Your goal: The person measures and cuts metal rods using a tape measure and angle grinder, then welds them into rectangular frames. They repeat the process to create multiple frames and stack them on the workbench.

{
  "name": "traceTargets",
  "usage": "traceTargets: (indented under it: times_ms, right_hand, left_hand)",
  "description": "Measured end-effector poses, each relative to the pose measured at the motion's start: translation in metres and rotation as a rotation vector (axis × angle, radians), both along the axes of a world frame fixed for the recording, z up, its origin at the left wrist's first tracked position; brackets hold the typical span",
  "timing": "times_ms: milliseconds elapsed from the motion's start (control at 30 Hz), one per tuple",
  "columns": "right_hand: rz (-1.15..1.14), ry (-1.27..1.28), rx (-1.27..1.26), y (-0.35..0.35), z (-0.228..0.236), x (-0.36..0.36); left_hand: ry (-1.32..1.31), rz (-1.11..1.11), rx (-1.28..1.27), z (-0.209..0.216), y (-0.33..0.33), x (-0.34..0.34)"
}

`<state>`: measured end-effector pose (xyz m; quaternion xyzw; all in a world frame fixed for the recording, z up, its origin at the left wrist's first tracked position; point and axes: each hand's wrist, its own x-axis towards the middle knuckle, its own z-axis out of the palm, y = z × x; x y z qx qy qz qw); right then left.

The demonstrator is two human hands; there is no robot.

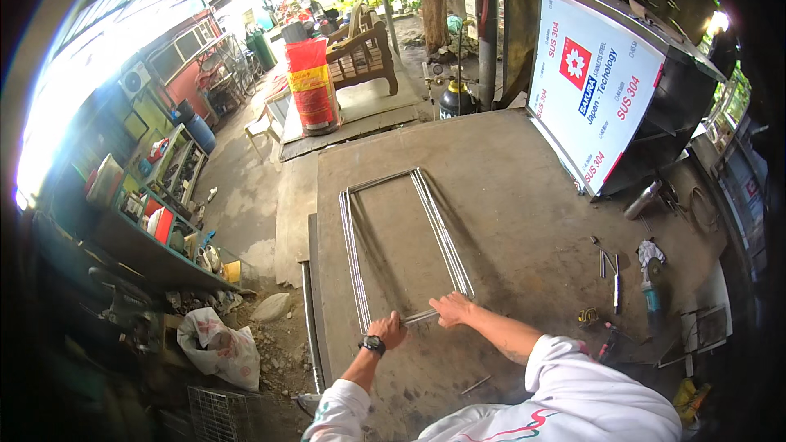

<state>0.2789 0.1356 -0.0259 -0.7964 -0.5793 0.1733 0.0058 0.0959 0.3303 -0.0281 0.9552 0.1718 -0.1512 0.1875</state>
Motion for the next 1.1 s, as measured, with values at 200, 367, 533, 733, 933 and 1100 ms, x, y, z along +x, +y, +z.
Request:
traceTargets:
  times_ms: [200, 367, 533, 733, 933, 1100]
  right_hand:
    - [-0.005, -0.02, 0.036, 0.022, 0.23, 0.0]
    - [-0.078, -0.293, 0.398, 0.031, 0.432, 0.029]
    - [-0.256, -0.49, 0.442, -0.07, 0.571, -0.032]
    - [-0.549, -0.698, 0.251, -0.252, 0.635, -0.141]
    - [-0.836, -1.005, 0.248, -0.455, 0.624, -0.289]
    - [-1.309, -0.702, 0.085, -0.56, 0.605, -0.397]
  left_hand:
    - [-0.451, -0.105, 0.165, 0.192, 0.029, -0.022]
    - [-0.957, -0.041, 0.496, 0.388, 0.059, 0.014]
    - [-1.284, -0.048, 0.432, 0.496, -0.004, 0.029]
    - [-1.386, -0.231, 0.041, 0.524, -0.157, 0.018]
    - [-1.024, -0.775, -0.889, 0.507, -0.337, 0.02]
    - [-0.558, -0.865, -1.696, 0.465, -0.488, 0.002]
